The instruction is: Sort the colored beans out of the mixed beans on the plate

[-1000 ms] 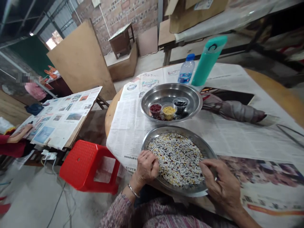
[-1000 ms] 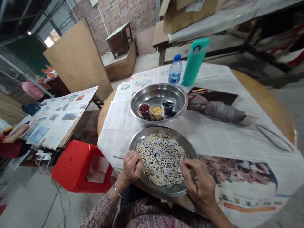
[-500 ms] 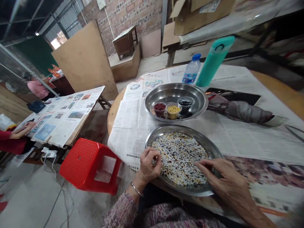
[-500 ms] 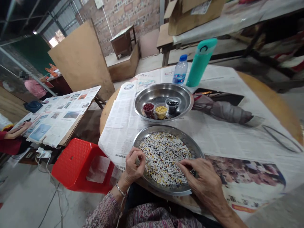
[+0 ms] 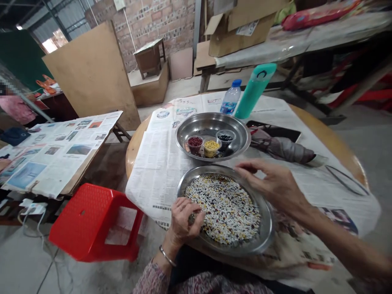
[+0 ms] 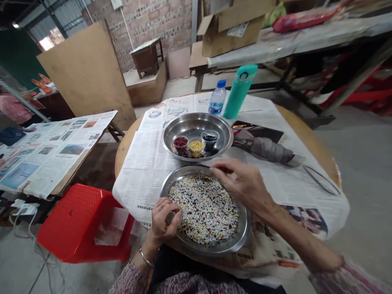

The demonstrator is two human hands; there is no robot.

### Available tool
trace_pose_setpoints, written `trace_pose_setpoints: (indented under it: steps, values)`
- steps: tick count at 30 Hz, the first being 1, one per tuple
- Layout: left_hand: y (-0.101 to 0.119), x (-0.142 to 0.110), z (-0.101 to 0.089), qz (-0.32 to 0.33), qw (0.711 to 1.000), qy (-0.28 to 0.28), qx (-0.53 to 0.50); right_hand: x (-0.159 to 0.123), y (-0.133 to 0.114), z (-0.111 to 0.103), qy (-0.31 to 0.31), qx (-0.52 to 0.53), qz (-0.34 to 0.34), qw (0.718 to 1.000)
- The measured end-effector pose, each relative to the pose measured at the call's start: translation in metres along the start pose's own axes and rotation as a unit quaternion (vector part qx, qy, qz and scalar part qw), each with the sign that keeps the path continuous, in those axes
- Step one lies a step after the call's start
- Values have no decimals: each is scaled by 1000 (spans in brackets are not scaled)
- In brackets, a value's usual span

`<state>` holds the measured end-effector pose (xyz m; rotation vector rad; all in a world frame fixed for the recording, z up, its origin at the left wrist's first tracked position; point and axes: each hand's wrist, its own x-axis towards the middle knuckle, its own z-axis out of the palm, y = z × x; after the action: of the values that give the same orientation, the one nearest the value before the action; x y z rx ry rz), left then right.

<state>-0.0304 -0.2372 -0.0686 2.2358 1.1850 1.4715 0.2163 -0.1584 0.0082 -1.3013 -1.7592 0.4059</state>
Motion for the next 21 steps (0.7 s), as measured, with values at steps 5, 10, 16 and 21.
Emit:
trace_pose_setpoints:
  steps: [5, 10, 16, 21]
  values:
    - [0, -2, -1, 18, 1000, 6, 3, 62, 12, 0, -26, -74, 48, 996]
    - [0, 0, -2, 3, 1000, -20, 10, 111, 33, 9, -68, -175, 50, 981]
    - [0, 2, -1, 13, 999, -27, 10, 137, 43, 34, -171, -224, -5, 959]
    - [1, 1, -2, -2, 999, -42, 14, 144, 42, 53, -215, -300, -22, 929]
